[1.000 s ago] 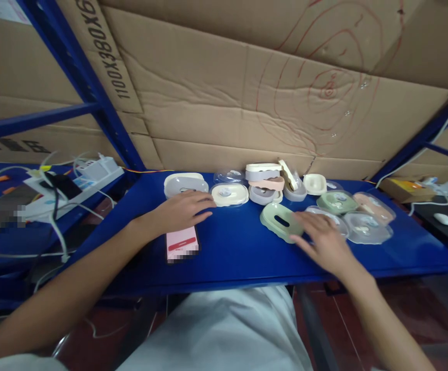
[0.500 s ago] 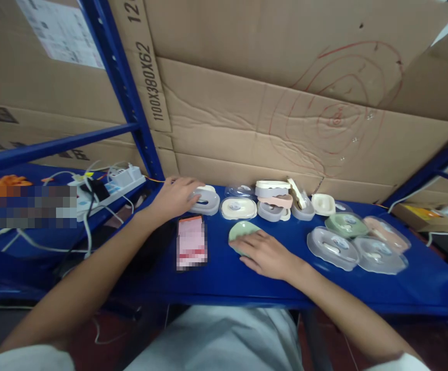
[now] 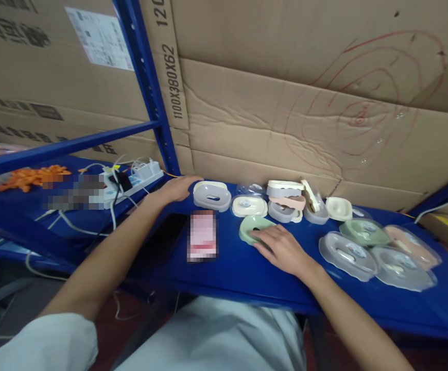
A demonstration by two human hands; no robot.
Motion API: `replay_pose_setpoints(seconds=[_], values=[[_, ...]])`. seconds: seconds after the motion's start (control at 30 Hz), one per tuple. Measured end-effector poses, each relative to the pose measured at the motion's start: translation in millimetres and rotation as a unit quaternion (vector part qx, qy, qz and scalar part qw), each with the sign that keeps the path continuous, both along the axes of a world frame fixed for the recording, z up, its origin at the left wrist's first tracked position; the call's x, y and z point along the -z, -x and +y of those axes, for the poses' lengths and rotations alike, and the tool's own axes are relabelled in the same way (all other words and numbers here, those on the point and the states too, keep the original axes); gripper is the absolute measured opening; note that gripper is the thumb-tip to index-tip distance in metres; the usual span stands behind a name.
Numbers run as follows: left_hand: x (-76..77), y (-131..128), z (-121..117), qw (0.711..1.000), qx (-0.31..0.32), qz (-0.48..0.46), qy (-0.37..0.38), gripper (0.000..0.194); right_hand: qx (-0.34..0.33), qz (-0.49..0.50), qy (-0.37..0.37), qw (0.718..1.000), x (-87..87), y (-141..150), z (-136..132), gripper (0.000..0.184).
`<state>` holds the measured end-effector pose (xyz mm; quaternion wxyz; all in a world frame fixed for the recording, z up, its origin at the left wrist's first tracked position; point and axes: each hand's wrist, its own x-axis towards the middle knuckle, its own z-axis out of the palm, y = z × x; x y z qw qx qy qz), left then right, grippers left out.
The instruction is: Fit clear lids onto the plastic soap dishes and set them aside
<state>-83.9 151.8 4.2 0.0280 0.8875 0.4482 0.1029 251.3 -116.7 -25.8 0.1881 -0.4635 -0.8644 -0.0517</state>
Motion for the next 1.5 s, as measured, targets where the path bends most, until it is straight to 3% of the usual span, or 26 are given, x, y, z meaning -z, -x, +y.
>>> replay_pose_setpoints(seconds=[0.27,0.57,0.73,0.9,1.13,1.23,1.37,1.43,1.5], values=[[17.5,-3,16,0.999,0.016,-0.027,-0.005,0.029,0.024,-0.009,-0.013,1.000,-4.5,-7,2,0.027],[17.8,-7,18,0.996,0.004,-0.066,-0.052,0.030,0.007,-0.003,0.040,0.999,-8.7,-8,0,0.042],[10.3,-6,8,0.995,0.005,-0.063,-0.075,0.028,-0.011,0.012,0.051,0.999,-10.1,-7,-2,0.028],[-4.5,-1,-4,0.990,0.013,-0.087,-0.112,0.035,0.009,0.006,0.044,0.999,-2.8,-8,-1,0.031],[-18.7,0,-9,0.978,0.021,-0.175,-0.114,0.029,0.045,0.030,-0.012,0.998,0.5,1,-1,0.026],[-23.8,-11,-21,0.974,0.078,-0.194,-0.081,0.026,0.076,0.097,-0.097,0.988,-2.4,3,-3,0.023],[-22.3,-38,-61,0.958,0.231,-0.168,-0.017,0.018,0.178,0.194,-0.221,0.939,-7.2,2,-6,0.024],[-15.3,-50,-85,0.932,0.334,-0.140,0.018,0.016,0.207,0.214,-0.235,0.925,-8.4,2,-8,0.026],[-5.0,-60,-104,0.908,0.402,-0.099,0.056,0.015,0.193,0.204,-0.215,0.935,-7.6,3,-8,0.028]])
